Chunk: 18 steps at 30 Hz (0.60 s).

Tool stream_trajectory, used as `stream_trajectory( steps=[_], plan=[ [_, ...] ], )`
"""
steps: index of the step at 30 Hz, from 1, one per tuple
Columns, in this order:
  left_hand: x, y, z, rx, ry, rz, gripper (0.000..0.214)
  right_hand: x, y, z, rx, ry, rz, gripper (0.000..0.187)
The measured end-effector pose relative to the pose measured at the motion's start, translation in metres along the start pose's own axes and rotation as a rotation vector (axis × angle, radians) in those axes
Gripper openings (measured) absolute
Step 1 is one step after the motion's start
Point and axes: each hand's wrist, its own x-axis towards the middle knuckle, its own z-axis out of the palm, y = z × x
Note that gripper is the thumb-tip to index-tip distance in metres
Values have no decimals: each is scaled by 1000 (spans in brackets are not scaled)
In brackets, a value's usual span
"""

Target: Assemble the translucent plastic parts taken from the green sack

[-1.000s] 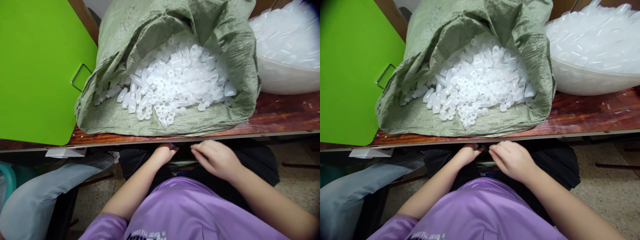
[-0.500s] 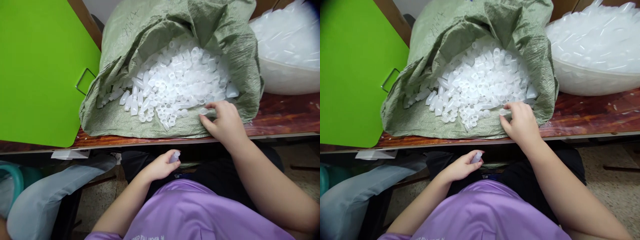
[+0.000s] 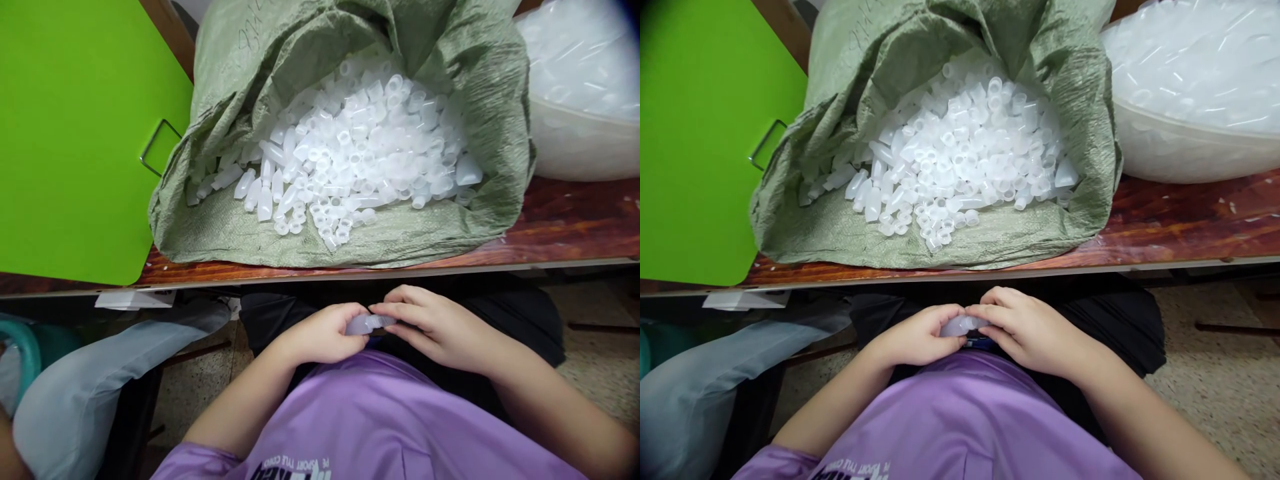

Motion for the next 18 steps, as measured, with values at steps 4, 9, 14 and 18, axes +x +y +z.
stream_trajectory(
  steps=[4,9,14,18],
  plan=[
    [1,-6,2,-108,-21,-87,16,2,-7,2,-26,-26,-62,32],
    [3,-13,0,-267,-149,-204,18,7,-15,12,34,-66,-84,30],
    [6,-11,4,-94,-36,-165,23,11,-12,28,123,-98,371,47],
    [8,-6,4,153,89,-146,21,5,-3,35,70,6,417,40]
  ],
)
